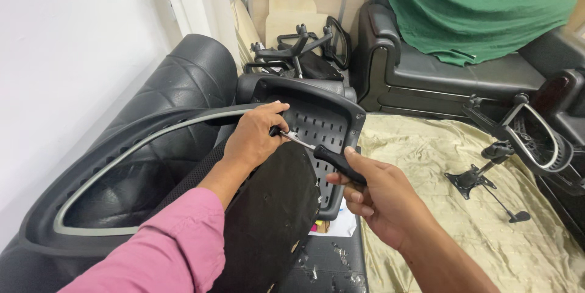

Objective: The person uses a screwdriver to remove screws from the underside of an office chair seat. The person repeatedly turns the screwdriver to loosen and remove fasteners from the chair base.

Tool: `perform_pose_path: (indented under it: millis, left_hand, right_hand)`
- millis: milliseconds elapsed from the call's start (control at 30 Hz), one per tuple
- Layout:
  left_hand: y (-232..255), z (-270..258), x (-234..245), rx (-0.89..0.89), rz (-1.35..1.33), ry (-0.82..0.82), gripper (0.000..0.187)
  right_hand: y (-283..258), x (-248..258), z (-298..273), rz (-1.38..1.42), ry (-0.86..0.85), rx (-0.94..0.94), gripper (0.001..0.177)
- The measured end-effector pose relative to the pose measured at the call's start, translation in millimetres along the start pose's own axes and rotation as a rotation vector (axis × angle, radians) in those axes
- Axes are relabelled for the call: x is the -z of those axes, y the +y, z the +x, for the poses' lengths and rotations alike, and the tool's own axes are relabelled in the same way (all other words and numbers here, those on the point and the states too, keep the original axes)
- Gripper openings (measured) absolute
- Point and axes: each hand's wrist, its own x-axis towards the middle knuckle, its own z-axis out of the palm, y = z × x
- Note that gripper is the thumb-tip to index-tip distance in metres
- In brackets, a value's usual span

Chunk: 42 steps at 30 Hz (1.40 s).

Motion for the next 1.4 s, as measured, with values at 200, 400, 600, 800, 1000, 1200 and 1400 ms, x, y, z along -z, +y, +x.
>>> perform_pose_path:
  millis: [200, 400, 600, 800, 1000, 1200, 1400]
  left_hand:
    - [1, 0, 0, 0.01, 0.015, -0.002, 0.015]
    - [1, 0, -2, -0.009, 0.05, 0.004, 0.011]
    - [3, 0, -3, -0.008, 0.102, -0.005, 0.006]
    - [7, -2, -2, -0.028, 0.132, -0.009, 0.008]
    - [6, -2, -2, -0.064, 0.166, -0.024, 0.01]
    - [5, -2, -4, -0.053, 0.156, -0.017, 0.01]
    - [3, -2, -6, -0.035, 0.138, -0.022, 0.012]
  right_hand:
    - [7, 0, -5, -0.013, 0.053, 0.086, 0.033]
    - [7, 0, -2, -0.016, 0.052, 0.09, 0.033]
    - [9, -2, -6, -0.012, 0.047, 0.078, 0.032]
    - [6, -10, -9, -0.143, 0.067, 0.132, 0.037]
    - [8, -7, -6, -0.438, 0.094, 0.384, 0.044]
    - [14, 5, 1, -0.21, 0.03, 0.35, 0.038]
    - [-3, 14, 9, 0.134, -0.02, -0.079, 0.052]
